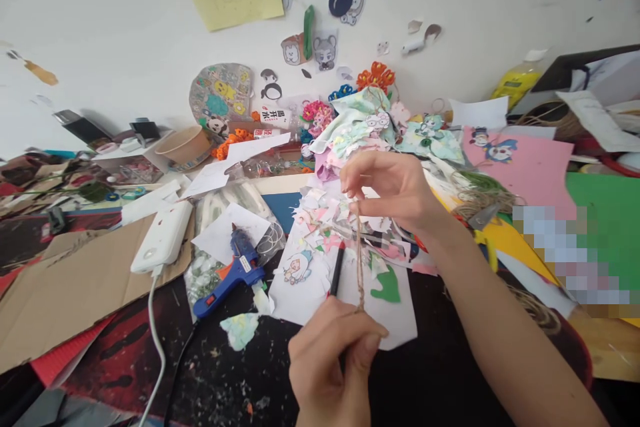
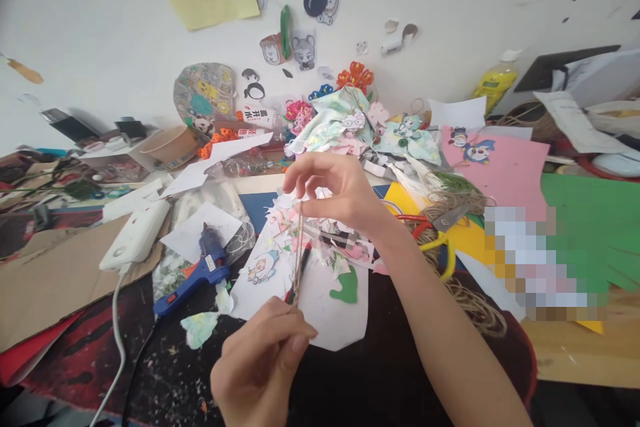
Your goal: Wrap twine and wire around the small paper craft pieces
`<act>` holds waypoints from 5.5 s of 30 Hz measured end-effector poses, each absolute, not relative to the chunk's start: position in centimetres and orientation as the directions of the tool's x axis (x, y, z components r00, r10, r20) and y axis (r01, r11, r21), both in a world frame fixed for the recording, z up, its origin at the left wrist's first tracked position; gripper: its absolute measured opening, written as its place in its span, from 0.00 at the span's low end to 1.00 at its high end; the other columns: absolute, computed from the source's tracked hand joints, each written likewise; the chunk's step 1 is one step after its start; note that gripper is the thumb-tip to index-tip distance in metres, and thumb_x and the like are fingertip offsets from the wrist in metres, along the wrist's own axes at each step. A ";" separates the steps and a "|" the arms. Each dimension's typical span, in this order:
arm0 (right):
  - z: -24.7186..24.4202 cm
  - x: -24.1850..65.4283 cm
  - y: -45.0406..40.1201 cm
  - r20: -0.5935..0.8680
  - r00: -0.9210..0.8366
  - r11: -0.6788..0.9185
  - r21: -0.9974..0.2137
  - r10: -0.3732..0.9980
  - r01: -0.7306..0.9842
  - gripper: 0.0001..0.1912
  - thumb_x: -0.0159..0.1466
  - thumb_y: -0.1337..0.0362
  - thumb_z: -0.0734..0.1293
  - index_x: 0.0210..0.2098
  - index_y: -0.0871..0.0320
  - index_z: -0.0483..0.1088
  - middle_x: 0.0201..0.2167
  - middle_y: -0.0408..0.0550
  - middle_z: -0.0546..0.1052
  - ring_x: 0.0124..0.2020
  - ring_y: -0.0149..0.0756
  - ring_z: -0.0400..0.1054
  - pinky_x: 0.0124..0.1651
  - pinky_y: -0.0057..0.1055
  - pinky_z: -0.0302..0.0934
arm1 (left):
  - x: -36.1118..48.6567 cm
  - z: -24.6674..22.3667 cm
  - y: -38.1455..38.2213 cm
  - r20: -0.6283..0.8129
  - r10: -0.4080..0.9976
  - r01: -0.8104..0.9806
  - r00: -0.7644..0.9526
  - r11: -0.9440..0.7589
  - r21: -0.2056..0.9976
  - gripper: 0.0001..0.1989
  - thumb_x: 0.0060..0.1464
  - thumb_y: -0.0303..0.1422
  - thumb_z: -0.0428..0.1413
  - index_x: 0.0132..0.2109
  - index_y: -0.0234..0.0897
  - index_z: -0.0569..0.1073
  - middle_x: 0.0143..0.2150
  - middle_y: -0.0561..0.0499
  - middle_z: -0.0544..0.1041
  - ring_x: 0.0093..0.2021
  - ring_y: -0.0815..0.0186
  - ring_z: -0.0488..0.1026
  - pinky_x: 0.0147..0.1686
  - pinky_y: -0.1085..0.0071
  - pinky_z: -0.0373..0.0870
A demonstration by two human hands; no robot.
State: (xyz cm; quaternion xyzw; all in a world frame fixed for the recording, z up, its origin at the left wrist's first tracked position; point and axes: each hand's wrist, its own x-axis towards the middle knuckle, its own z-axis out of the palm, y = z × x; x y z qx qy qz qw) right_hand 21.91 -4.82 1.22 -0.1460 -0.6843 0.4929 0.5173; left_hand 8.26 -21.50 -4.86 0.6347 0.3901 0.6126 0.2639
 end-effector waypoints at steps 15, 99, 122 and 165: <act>-0.4 21.7 -3.1 0.531 -0.478 0.414 -0.846 0.699 -0.335 0.15 0.53 0.67 0.79 0.39 0.59 0.76 0.33 0.44 0.76 0.32 0.29 0.69 0.35 0.28 0.65 | 5.2 -7.5 -22.2 0.718 0.668 0.627 0.196 -0.648 0.432 0.31 0.54 0.16 0.55 0.64 0.38 0.69 0.43 0.40 0.80 0.40 0.55 0.75 0.40 0.63 0.72; 0.7 19.0 -6.7 0.412 -0.763 0.609 -0.793 0.497 -0.031 0.32 0.54 0.57 0.78 0.56 0.53 0.71 0.56 0.49 0.74 0.58 0.41 0.66 0.61 0.37 0.60 | 3.4 -4.1 -19.8 -0.044 0.996 -0.817 0.075 0.087 0.570 0.09 0.55 0.33 0.64 0.30 0.34 0.76 0.21 0.57 0.57 0.23 0.75 0.52 0.24 0.79 0.52; 0.8 18.6 -7.5 0.495 -0.735 0.687 -0.725 0.463 -0.054 0.02 0.64 0.69 0.71 0.34 0.61 0.77 0.31 0.46 0.79 0.34 0.28 0.72 0.39 0.26 0.66 | 2.6 -3.9 -20.2 -0.027 0.999 -0.795 -0.034 -0.010 0.606 0.06 0.60 0.33 0.59 0.35 0.37 0.75 0.26 0.54 0.64 0.24 0.75 0.60 0.23 0.81 0.58; 0.3 18.0 -8.0 0.401 -0.783 0.710 -0.700 0.476 0.073 0.05 0.68 0.66 0.67 0.35 0.58 0.73 0.31 0.45 0.78 0.32 0.31 0.70 0.37 0.29 0.63 | 2.4 -4.3 -19.6 0.235 0.891 -0.322 -0.389 -0.370 0.871 0.04 0.63 0.33 0.56 0.38 0.39 0.74 0.43 0.48 0.79 0.38 0.65 0.77 0.38 0.71 0.72</act>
